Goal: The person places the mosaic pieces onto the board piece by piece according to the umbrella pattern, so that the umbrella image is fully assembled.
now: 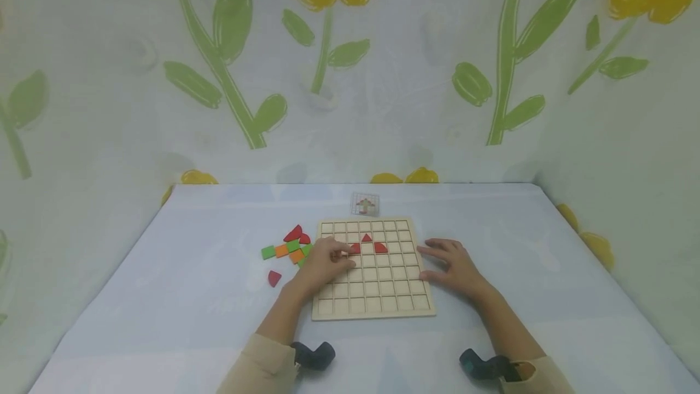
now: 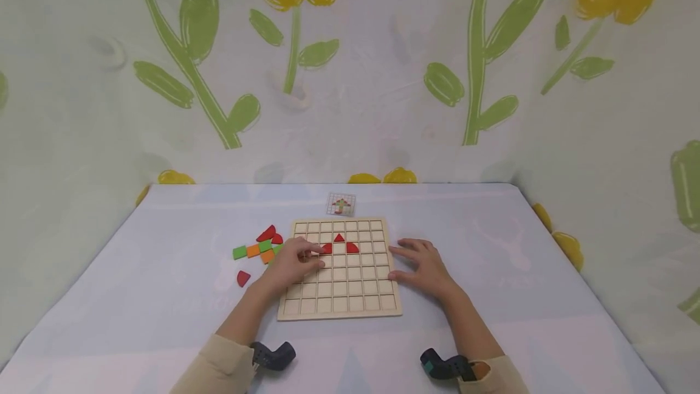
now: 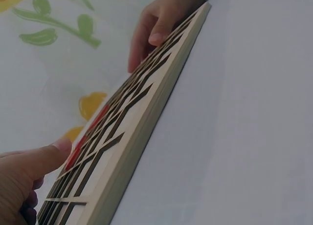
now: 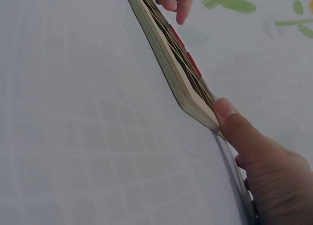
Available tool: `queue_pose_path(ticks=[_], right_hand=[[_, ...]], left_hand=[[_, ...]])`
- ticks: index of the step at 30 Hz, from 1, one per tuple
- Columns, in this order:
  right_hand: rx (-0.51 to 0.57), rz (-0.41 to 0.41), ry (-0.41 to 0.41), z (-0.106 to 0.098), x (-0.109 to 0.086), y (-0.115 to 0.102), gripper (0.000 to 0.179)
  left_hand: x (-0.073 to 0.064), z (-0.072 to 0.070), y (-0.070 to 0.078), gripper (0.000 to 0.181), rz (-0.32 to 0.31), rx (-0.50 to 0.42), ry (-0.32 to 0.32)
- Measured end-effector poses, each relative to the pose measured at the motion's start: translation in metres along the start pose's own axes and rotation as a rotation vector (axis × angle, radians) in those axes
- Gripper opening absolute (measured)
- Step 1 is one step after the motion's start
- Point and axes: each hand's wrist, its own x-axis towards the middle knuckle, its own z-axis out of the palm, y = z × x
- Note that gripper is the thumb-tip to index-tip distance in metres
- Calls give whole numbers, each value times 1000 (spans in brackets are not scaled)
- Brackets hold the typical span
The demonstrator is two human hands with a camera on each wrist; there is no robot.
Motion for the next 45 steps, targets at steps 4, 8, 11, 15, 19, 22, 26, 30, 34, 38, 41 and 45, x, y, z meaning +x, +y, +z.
queue_pose_path(ticks=[4, 8, 11, 15, 19, 22, 26, 30, 34, 38, 41, 45], right_hand=[[1, -10, 7, 0, 0, 1, 57], [13, -8, 9, 0, 1, 0, 58], [18, -8, 3, 0, 1, -2, 58], [6, -7, -2, -1, 1, -2, 58], [-5, -6, 2, -2, 0, -1, 58], [5, -9, 11, -2, 0, 1, 58], [14, -3, 3, -1, 0, 2, 58], [15, 4, -6, 1, 1, 2, 59], [18, 17, -4, 2, 1, -1, 59], [7, 34, -17, 3, 0, -1, 60], [-7, 40, -19, 3, 0, 0, 61], [-5, 45, -19, 3, 0, 1, 61]], left_hand=[[-6, -6, 0, 28, -34, 6, -12], [-12, -12, -3, 27, -66, 5, -7], [-15, -16, -7, 24, -71, 18, 26], [-20, -19, -12, 23, -57, 41, 66], [-24, -23, -13, 26, -55, 69, 71], [-29, -27, -14, 29, -56, 94, 80], [-34, -34, -20, 31, -43, 116, 102], [-38, -40, -27, 34, -31, 156, 117], [-43, -47, -34, 36, -23, 195, 128], [-49, -54, -38, 37, -51, 216, 125], [-53, -60, -40, 39, -55, 231, 119], [-55, -67, -43, 38, -62, 246, 112]])
